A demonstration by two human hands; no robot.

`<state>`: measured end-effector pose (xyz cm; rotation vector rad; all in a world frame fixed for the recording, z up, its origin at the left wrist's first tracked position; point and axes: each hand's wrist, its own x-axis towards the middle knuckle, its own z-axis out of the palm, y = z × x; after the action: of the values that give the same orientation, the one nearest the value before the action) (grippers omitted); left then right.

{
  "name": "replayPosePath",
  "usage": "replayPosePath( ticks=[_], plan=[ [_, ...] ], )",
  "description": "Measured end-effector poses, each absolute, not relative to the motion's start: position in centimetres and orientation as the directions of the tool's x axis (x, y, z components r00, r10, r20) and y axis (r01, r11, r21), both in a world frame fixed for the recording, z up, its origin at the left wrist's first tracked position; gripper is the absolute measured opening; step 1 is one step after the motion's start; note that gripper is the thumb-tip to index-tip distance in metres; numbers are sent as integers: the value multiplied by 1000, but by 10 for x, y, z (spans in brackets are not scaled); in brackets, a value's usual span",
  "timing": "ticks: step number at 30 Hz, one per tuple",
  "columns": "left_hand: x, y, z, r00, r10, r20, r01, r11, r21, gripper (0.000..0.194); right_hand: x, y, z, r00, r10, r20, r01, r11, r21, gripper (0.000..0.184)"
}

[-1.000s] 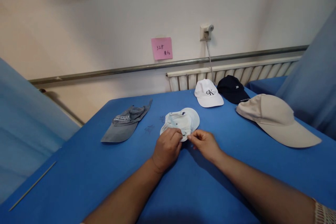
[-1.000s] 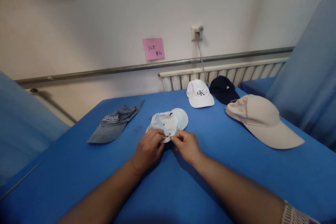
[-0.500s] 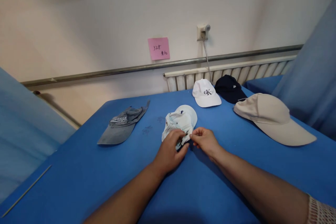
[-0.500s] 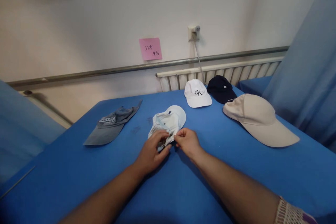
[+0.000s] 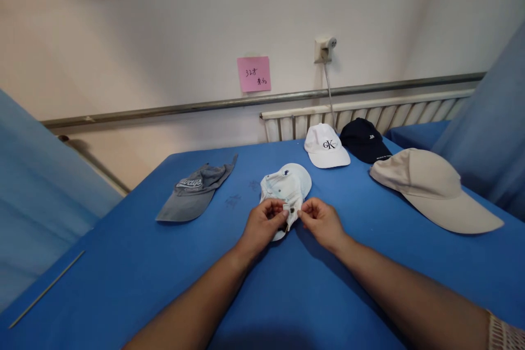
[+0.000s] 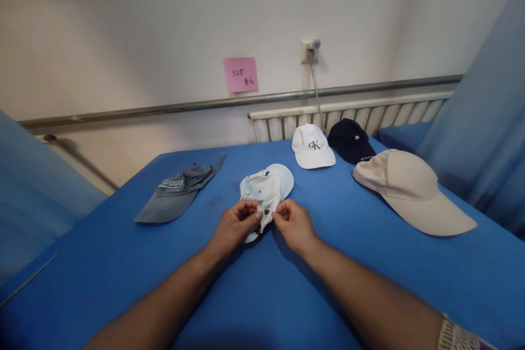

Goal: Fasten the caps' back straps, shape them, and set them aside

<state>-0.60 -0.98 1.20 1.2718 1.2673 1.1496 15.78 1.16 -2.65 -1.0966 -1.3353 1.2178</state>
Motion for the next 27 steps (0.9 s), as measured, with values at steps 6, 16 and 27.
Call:
replayPosePath(
  ticks=[6,16,27],
  plan=[
    [-4,-12,21,63,997,-49,5,49,999,35,162,12,-23,-92,985,145,86,153,-985,20],
    [1,-16,26,-55,995,-88,58,91,994,31,161,5,-18,-119,974,192,138,208,-968,16],
    [-12,-16,23,79,974,212,551,-220,805,21,162,8,-21,-110,978,179,110,191,-975,17]
  ],
)
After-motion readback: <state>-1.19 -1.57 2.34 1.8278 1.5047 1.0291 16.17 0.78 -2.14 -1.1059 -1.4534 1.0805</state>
